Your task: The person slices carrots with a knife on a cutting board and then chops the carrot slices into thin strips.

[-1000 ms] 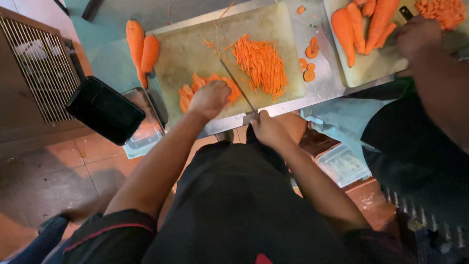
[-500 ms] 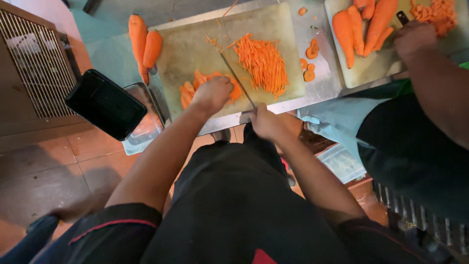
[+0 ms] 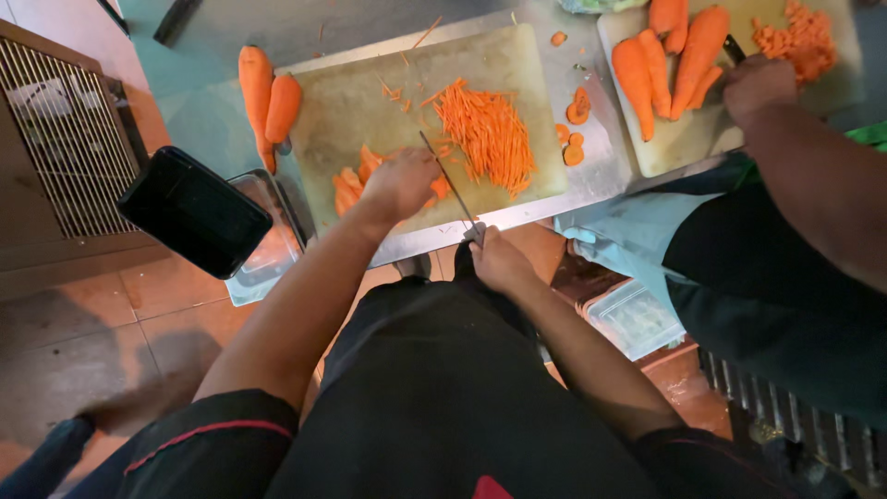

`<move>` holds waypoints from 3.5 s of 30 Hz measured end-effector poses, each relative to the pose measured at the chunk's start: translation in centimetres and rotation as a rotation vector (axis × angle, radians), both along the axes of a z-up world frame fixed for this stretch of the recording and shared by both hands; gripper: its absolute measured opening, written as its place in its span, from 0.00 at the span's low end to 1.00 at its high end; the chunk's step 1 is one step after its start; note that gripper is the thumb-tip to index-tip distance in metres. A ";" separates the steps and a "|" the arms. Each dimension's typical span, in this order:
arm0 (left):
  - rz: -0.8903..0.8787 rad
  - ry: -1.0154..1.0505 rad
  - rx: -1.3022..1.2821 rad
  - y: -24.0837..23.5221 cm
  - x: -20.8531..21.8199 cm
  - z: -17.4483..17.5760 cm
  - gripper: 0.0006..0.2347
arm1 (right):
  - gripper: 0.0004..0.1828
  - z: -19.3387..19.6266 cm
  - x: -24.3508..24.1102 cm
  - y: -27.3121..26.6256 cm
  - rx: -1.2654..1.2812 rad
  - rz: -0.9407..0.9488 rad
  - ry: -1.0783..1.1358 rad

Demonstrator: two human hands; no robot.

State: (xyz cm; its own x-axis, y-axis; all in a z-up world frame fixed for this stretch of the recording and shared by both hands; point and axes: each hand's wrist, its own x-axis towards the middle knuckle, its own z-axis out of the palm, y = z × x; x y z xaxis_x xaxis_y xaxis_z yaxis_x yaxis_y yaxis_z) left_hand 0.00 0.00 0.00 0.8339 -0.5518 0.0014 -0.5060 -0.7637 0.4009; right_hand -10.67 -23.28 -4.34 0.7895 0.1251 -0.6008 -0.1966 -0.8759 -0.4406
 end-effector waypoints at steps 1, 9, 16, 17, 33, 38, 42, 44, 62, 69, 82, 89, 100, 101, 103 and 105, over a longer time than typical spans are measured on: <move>-0.002 0.005 0.002 0.0 -0.1 -0.4 0.10 | 0.25 0.3 -0.1 0.1 0.021 0.000 -0.017; -0.009 0.128 0.126 -0.1 0.8 -1.8 0.09 | 0.25 9.3 5.8 -0.4 0.009 0.037 0.188; -0.017 0.099 0.141 -0.5 0.9 0.0 0.12 | 0.25 1.9 1.1 1.4 0.039 0.074 -0.049; -0.007 0.141 0.155 -0.5 0.9 0.1 0.11 | 0.25 1.3 0.9 1.6 0.145 0.001 -0.163; 0.004 0.215 0.173 -0.7 1.1 0.2 0.11 | 0.26 5.2 4.9 1.7 0.068 -0.053 0.241; 0.004 0.223 0.177 -0.6 1.2 -0.2 0.11 | 0.28 1.8 0.7 1.6 0.082 -0.037 -0.042; -0.042 0.146 0.137 -0.3 1.4 -1.7 0.12 | 0.26 2.4 3.3 1.7 0.111 -0.056 0.108; -0.041 0.171 0.185 -0.5 1.8 -2.1 0.12 | 0.25 3.1 5.2 1.4 0.101 -0.087 0.217; -0.035 0.184 0.188 -0.7 1.6 -0.6 0.11 | 0.28 3.3 1.3 1.9 0.173 -0.044 0.051; 0.008 0.206 0.159 -0.7 1.2 0.0 0.11 | 0.23 3.3 2.3 2.4 0.113 -0.033 0.089; -0.008 0.242 0.184 -0.8 1.0 0.3 0.12 | 0.25 2.0 2.6 1.8 0.152 -0.017 0.048; 0.029 0.243 0.131 -0.6 1.1 0.4 0.10 | 0.23 2.3 0.7 2.0 0.159 -0.015 0.019; -0.007 0.167 0.044 0.0 0.8 -0.9 0.10 | 0.24 2.8 2.3 2.3 0.137 -0.051 0.074; -0.024 0.138 0.019 0.1 1.0 -1.2 0.09 | 0.23 3.2 3.0 2.4 0.128 -0.087 0.092; -0.033 0.110 -0.009 0.2 0.8 -1.5 0.08 | 0.22 3.5 3.4 2.5 0.162 -0.071 0.095; 0.015 0.198 0.112 0.0 0.9 -1.1 0.08 | 0.21 3.5 3.2 2.5 0.198 -0.061 0.080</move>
State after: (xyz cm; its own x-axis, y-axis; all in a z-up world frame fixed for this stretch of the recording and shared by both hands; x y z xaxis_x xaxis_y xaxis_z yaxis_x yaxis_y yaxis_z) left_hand 0.92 0.03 -1.08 0.8203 -0.5266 -0.2232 -0.4140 -0.8159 0.4036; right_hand -7.52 -20.80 -0.86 0.7500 0.2004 -0.6303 -0.2877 -0.7592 -0.5838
